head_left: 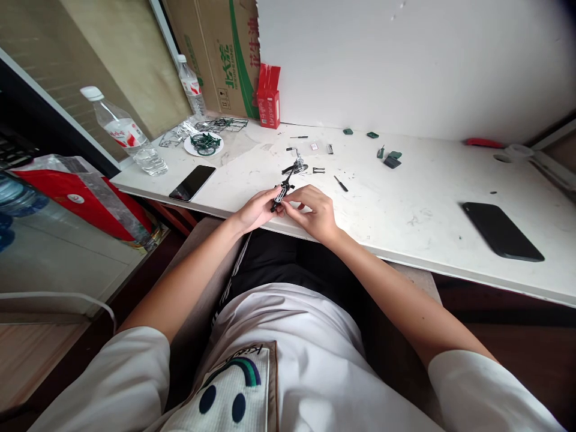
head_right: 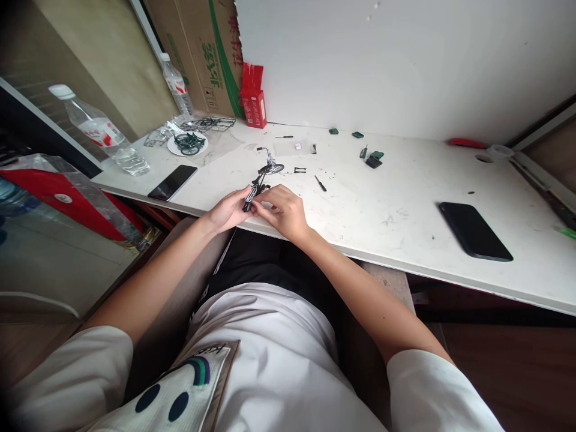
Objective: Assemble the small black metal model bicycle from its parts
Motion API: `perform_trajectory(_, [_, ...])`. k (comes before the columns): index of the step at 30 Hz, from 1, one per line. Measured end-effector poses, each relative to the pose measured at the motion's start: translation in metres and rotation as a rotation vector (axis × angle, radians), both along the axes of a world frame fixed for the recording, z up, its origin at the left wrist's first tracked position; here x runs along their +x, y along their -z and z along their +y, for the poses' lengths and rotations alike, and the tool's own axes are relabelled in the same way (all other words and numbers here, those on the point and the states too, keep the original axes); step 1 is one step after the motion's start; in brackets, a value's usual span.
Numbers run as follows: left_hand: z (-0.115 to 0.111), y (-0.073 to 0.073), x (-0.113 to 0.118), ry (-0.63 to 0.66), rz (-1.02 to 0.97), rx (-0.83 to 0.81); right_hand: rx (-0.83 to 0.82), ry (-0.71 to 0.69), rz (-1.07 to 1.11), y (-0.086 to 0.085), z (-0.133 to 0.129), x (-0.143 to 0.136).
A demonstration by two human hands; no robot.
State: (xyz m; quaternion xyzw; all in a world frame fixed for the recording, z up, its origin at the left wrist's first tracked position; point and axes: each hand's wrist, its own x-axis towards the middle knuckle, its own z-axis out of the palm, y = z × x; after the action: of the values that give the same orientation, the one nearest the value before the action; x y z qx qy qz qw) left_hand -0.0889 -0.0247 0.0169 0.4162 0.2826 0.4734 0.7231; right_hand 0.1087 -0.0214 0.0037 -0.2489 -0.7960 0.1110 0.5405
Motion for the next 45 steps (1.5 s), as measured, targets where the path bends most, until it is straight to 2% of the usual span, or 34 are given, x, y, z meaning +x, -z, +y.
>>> perform_trajectory(8, [0.0,0.0,-0.002,-0.029,-0.044,-0.042,0.031,0.022,0.01,-0.001,0.001,-0.002])
perform_trajectory(17, [0.008,0.012,-0.006,-0.103,-0.072,-0.033,0.069,0.009,-0.012,-0.001,0.001,-0.002])
perform_trajectory(23, [0.006,0.01,-0.003,-0.154,-0.036,0.007,-0.062,0.028,-0.029,-0.004,-0.003,-0.001])
perform_trajectory(29, [0.005,0.01,0.0,-0.141,-0.001,0.079,-0.23,0.063,0.002,-0.009,-0.004,-0.001])
perform_trajectory(38, [0.013,0.009,-0.019,-0.026,0.051,0.037,-0.41,0.065,0.146,-0.007,0.004,0.002])
perform_trajectory(45, [0.02,0.013,-0.023,-0.067,0.088,0.134,-0.495,0.084,0.158,0.0,0.013,0.004])
